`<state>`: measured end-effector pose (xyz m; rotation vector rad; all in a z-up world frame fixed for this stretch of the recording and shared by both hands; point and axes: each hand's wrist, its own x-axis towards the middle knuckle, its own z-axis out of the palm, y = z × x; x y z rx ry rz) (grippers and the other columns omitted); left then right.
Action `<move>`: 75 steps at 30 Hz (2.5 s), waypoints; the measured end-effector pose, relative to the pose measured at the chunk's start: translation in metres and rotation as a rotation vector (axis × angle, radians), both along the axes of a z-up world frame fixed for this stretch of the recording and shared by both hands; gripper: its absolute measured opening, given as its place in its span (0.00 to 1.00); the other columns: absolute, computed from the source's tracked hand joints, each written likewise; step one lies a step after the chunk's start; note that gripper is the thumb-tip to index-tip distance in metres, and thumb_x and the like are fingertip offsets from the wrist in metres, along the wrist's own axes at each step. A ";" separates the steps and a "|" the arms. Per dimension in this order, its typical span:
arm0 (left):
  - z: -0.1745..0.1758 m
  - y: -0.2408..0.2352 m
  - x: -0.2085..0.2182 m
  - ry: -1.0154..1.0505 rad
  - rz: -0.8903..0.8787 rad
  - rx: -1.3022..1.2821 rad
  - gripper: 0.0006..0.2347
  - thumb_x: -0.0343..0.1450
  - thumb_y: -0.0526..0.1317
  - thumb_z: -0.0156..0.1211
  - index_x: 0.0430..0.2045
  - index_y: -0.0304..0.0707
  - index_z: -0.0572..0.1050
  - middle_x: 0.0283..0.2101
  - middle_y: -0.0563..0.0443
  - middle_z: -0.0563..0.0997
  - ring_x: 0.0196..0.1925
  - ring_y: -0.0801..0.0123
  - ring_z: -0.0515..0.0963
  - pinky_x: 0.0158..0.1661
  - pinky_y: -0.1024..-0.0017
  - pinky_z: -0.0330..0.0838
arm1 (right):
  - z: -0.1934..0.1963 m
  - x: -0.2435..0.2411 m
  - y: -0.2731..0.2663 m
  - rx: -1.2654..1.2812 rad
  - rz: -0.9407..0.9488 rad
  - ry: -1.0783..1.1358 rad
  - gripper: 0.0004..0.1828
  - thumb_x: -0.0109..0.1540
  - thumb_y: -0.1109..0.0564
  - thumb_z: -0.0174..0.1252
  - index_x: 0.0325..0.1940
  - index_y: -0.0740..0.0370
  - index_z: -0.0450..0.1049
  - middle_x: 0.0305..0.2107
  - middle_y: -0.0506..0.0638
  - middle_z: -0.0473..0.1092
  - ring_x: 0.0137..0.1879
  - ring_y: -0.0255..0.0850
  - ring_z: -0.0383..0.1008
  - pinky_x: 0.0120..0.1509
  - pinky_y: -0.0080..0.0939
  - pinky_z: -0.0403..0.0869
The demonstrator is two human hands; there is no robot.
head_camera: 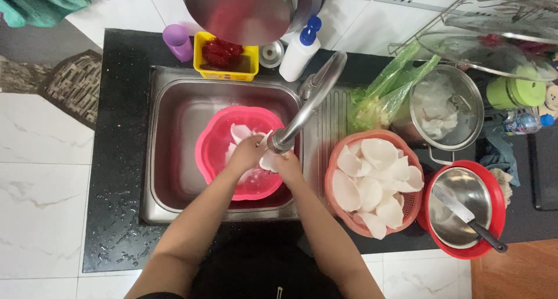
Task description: Washing and rinsing pieces of coconut meat in a sink using colanders.
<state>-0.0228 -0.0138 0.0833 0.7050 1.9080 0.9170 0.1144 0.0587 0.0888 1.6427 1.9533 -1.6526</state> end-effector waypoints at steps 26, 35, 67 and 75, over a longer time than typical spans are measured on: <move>-0.034 0.017 0.009 0.236 -0.131 -0.006 0.13 0.67 0.39 0.62 0.43 0.34 0.77 0.37 0.35 0.83 0.44 0.43 0.84 0.44 0.52 0.78 | -0.095 0.015 0.036 -0.364 -0.290 0.529 0.25 0.60 0.59 0.64 0.60 0.69 0.68 0.39 0.59 0.76 0.37 0.45 0.80 0.36 0.49 0.80; -0.030 -0.013 0.001 -0.589 0.163 0.296 0.11 0.65 0.28 0.58 0.41 0.23 0.71 0.32 0.42 0.74 0.26 0.64 0.77 0.20 0.78 0.71 | 0.032 -0.018 0.020 0.098 -0.036 0.133 0.21 0.59 0.46 0.63 0.48 0.63 0.80 0.38 0.60 0.79 0.47 0.53 0.80 0.49 0.55 0.77; 0.024 0.012 0.040 -0.546 0.408 0.207 0.25 0.70 0.30 0.51 0.65 0.25 0.60 0.55 0.21 0.73 0.55 0.41 0.79 0.47 0.52 0.82 | -0.042 0.021 0.042 0.155 -0.257 0.233 0.27 0.53 0.50 0.68 0.58 0.45 0.76 0.46 0.48 0.76 0.58 0.43 0.75 0.63 0.46 0.72; -0.022 -0.019 0.017 0.121 0.216 -0.085 0.11 0.72 0.51 0.57 0.38 0.48 0.81 0.26 0.48 0.83 0.39 0.54 0.84 0.41 0.57 0.76 | 0.018 -0.013 0.017 -0.066 -0.080 0.146 0.27 0.67 0.49 0.46 0.54 0.77 0.74 0.42 0.71 0.75 0.31 0.53 0.80 0.32 0.47 0.81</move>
